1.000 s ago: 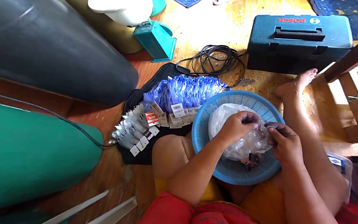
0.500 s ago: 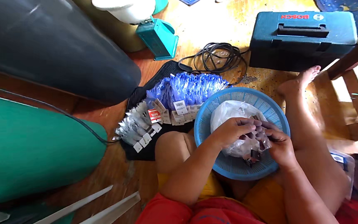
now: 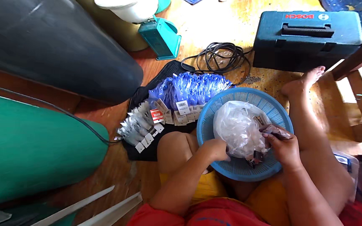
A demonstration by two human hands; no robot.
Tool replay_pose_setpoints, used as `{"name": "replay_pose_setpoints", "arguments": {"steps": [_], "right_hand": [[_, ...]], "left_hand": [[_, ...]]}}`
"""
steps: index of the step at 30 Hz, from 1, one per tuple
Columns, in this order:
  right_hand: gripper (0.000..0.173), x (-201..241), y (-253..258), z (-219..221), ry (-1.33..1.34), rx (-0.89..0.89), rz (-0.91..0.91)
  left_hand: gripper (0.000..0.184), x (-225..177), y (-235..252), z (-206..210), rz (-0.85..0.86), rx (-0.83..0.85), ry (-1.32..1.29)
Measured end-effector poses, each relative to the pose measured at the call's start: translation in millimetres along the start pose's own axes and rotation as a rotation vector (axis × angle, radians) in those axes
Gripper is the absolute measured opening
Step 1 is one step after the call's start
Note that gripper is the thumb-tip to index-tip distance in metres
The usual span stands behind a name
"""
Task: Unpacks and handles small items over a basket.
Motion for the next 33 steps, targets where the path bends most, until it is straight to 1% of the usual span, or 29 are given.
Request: {"name": "replay_pose_setpoints", "arguments": {"steps": [2, 4, 6, 8, 11, 14, 15, 18, 20, 22, 25, 28, 30, 33], "right_hand": [[0.013, -2, 1, 1, 0.007, 0.001, 0.007], [0.013, -4, 1, 0, 0.001, 0.001, 0.012], [0.013, -3, 1, -1, -0.007, -0.003, 0.017], [0.013, -2, 1, -2, -0.007, -0.009, 0.021], [0.013, 1, 2, -1, -0.013, -0.016, 0.026], [0.013, 0, 1, 0, -0.029, -0.013, 0.032], [0.013, 0, 0, 1, -0.029, -0.009, 0.036], [0.013, -1, -1, 3, -0.043, -0.006, 0.046], [0.014, 0, -3, 5, -0.083, 0.002, 0.046], [0.013, 4, -4, 10, -0.145, 0.021, 0.047], [0.011, 10, -7, 19, -0.257, 0.027, 0.084], [0.012, 11, -11, 26, -0.289, 0.031, 0.113], [0.011, 11, -13, 29, -0.297, 0.040, 0.137], [0.011, 11, -14, 30, -0.301, 0.036, 0.163]], "left_hand": [[0.049, -3, 4, 8, 0.033, 0.017, 0.009], [0.045, -4, 2, 7, 0.073, 0.024, -0.011], [0.046, -6, -8, -3, 0.154, -0.038, -0.101], [0.043, -6, -23, -20, 0.259, -0.188, -0.226], [0.035, -8, -43, -42, 0.428, -0.512, -0.416], [0.030, -11, -51, -52, 0.542, -0.795, -0.637], [0.030, -11, -50, -52, 0.584, -0.857, -0.733], [0.036, -11, -42, -48, 0.693, -0.902, -0.953], [0.039, -13, -40, -47, 0.670, -0.921, -0.932], [0.038, -18, -42, -50, 0.572, -0.924, -0.839], [0.026, -26, -44, -50, 0.424, -0.984, -0.766], [0.019, -30, -41, -50, 0.378, -1.102, -0.670], [0.024, -32, -40, -50, 0.380, -1.093, -0.587], [0.037, -36, -38, -49, 0.392, -1.047, -0.523]]}}
Point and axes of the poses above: each hand's wrist, its own y-axis towards the middle knuckle, its own z-axis out of the palm, x = y × z, the point moved 5 cm from there along y, towards the middle knuckle, and after that the axes turned 15 degrees about y, right-handed, at the moved point
